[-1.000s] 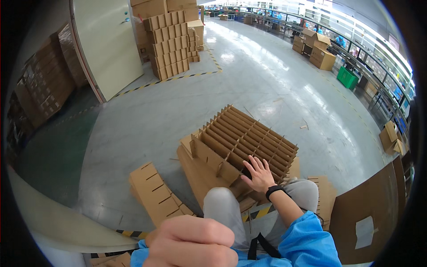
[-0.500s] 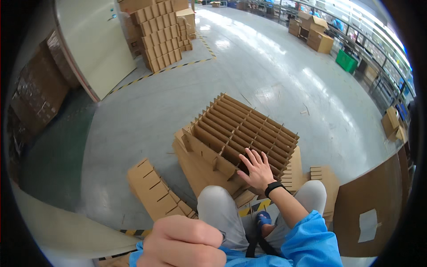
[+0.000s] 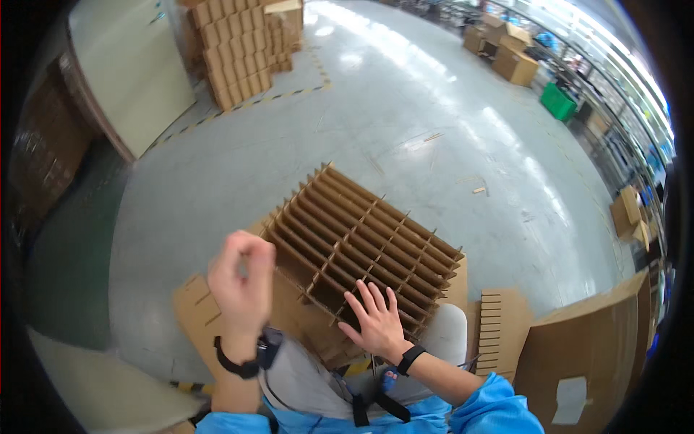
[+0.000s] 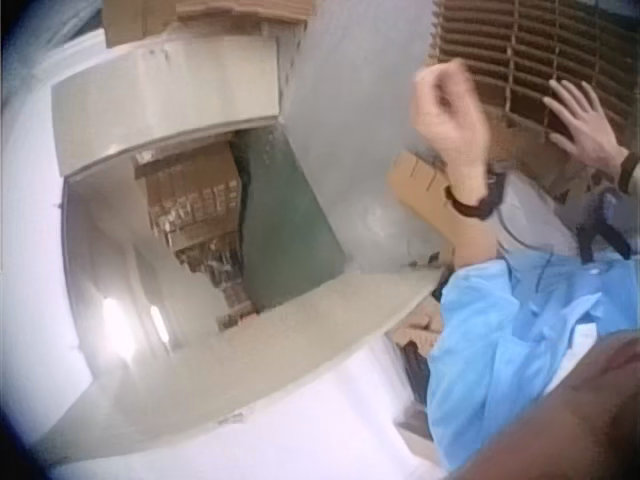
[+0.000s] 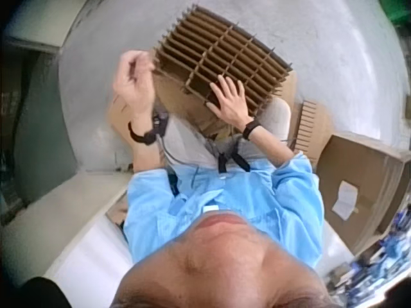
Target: Assembling interlocking cardboard dividers for packaging.
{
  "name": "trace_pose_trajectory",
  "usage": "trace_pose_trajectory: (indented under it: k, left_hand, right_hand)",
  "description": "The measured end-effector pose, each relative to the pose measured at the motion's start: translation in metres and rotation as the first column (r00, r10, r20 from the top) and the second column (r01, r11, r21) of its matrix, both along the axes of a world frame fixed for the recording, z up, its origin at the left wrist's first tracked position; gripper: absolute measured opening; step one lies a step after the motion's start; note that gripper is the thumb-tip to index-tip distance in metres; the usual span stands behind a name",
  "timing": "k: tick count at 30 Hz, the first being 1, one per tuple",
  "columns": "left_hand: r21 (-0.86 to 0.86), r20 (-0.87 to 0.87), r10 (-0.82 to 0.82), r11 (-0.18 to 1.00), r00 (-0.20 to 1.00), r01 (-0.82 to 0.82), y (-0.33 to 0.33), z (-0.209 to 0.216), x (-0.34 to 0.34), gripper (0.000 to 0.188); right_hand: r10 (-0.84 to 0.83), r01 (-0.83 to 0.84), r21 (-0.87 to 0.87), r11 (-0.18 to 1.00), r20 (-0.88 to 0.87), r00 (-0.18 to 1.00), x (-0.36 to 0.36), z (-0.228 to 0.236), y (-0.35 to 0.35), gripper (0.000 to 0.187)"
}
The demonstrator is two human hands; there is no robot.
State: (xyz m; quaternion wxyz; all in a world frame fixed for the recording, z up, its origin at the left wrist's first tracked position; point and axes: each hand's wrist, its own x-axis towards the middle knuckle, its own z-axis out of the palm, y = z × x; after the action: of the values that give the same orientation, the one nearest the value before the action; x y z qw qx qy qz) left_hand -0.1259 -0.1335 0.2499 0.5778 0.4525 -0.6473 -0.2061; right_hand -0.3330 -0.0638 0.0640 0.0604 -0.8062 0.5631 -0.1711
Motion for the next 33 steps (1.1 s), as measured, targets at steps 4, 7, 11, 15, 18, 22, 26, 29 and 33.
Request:
trace_pose_trajectory:
  k: [4,7,11,15,18,22,26,29,33]
  left_hand:
    - [0.351,0.126,0.439,0.819,0.890,-0.454,0.030,-0.186,0.139,0.025]
    - [0.559,0.492,0.534,0.412,0.688,-0.719,0.136,-0.308,0.198,0.054]
    - [0.590,0.643,0.527,0.123,0.556,-0.798,0.273,-0.397,0.202,0.081]
    - [0.593,0.515,0.649,0.201,0.560,-0.780,0.310,-0.422,0.211,0.097]
    - [0.603,0.601,0.612,0.074,0.514,-0.794,0.279,-0.399,0.202,0.099]
    - [0.585,0.732,0.541,-0.187,0.414,-0.789,0.250,-0.379,0.206,0.097]
    - [0.591,0.768,0.421,-0.176,0.482,-0.788,0.251,-0.385,0.240,0.100]
    - [0.635,0.601,0.582,0.069,0.548,-0.770,0.269,-0.412,0.276,0.090]
    - [0.827,-0.043,0.601,0.470,0.798,-0.309,0.244,-0.303,0.249,0.056]
  right_hand:
    - [0.001,-0.005,0.053,0.999,0.079,0.997,-0.006,0.027,-0.008,0.064]
    - [-0.010,0.009,0.013,1.000,0.058,0.998,-0.019,0.023,-0.006,0.067]
    - [0.024,-0.026,0.039,0.999,0.053,0.998,-0.014,0.010,-0.006,0.066]
    - [0.032,-0.032,0.000,1.000,0.042,0.999,-0.004,0.007,-0.003,0.065]
    - [-0.011,0.011,-0.020,1.000,0.014,1.000,-0.012,-0.001,-0.001,0.062]
    - [-0.001,0.007,-0.104,0.995,0.058,0.998,-0.014,0.005,0.001,0.059]
    - [0.026,-0.015,-0.139,0.990,0.077,0.997,-0.012,-0.004,-0.002,0.060]
    - [0.058,-0.049,-0.108,0.993,0.082,0.995,-0.014,-0.003,-0.004,0.061]
    - [-0.011,-0.053,0.141,0.989,0.419,0.908,-0.038,0.033,0.016,0.062]
